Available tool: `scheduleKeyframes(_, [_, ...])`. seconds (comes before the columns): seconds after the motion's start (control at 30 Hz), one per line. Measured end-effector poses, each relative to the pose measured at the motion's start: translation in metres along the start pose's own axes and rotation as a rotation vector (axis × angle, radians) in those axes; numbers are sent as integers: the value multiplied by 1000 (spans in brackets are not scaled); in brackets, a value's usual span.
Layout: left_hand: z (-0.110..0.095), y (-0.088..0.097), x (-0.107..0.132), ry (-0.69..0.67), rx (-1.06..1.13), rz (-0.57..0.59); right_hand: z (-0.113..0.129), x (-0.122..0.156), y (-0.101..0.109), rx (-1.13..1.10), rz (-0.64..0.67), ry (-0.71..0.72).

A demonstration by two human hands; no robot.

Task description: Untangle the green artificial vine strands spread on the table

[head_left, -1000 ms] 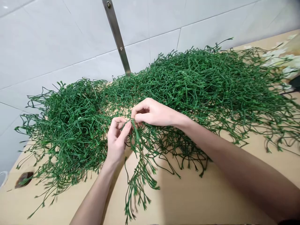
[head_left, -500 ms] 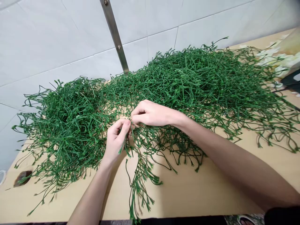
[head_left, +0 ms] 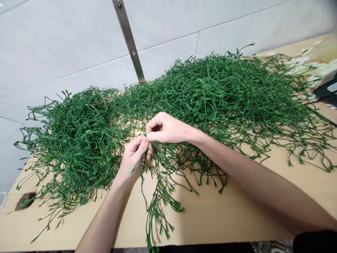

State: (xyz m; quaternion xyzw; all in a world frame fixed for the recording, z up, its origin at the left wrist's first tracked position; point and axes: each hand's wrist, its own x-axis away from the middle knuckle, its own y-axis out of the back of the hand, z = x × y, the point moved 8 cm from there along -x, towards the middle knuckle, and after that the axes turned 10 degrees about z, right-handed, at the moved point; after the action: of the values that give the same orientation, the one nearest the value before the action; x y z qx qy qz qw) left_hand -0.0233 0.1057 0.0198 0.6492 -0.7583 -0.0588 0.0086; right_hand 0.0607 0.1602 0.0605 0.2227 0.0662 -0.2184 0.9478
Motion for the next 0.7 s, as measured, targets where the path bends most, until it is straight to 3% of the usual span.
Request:
scheduleKeyframes(0.2, [2,-5,-2,14,287,34,3,-2,-1,-190,30,113])
scheduleKeyframes(0.3, [1,3,-1,2,332,-92,4,0,8,-5,-33,76])
scheduleKeyframes(0.4, [6,11,1,61,264,-224,6,6,23,263,-192,-32])
scheduleKeyframes(0.47, [9,12,2,94,220,-245,9,9,27,285,-231,-76])
scheduleKeyframes(0.7, [10,13,3,75,176,-255,11,4,3,251,53,-38])
